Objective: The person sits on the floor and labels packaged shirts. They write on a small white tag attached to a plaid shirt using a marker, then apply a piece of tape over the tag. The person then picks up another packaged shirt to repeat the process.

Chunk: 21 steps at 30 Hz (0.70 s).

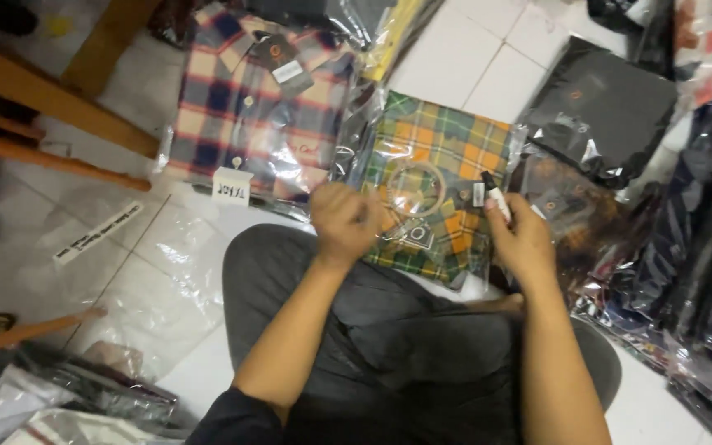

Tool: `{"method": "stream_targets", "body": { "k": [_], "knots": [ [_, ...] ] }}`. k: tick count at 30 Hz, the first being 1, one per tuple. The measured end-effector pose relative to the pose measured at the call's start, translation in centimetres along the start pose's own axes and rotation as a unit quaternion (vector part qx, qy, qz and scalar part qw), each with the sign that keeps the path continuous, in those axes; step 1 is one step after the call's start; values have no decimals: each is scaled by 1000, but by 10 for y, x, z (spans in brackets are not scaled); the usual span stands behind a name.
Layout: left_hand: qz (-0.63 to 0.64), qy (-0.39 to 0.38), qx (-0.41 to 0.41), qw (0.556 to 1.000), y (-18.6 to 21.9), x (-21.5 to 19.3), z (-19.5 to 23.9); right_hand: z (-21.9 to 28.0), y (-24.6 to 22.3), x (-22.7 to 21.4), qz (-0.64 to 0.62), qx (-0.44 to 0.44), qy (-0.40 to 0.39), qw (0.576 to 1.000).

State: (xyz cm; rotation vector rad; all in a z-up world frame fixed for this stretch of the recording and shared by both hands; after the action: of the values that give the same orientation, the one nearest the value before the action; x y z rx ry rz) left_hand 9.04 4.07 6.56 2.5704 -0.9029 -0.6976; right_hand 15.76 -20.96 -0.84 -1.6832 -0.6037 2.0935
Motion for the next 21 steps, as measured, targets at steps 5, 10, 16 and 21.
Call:
{"method": "stream_targets", "body": {
  "k": [5,10,16,21],
  "knots": [
    [-85,174,-282,940,-131,-110,72,6,-2,-4,-16,22,-3,1000],
    [-286,103,-375,876,-224,-162,115,8,-3,-6,-24,32,-6,999],
    [-427,-295,-356,777,-257,-114,145,7,-1,-4,-23,56,-17,998],
    [-441,-336,-388,736,-275,-112,172,5,7,0,-21,60,-20,998]
  ]
}}
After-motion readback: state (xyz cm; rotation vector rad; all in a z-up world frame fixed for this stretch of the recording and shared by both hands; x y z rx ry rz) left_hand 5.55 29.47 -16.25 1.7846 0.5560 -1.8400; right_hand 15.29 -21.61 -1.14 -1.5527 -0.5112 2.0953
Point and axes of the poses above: each hand's wrist, its own z-axis away from the middle knuckle, its own x-axis out of the palm, y = z × x, the point moved 9 cm from there along -z, towards the middle knuckle, and after that the axes turned 7 degrees about -y, right-handed, at the moved point
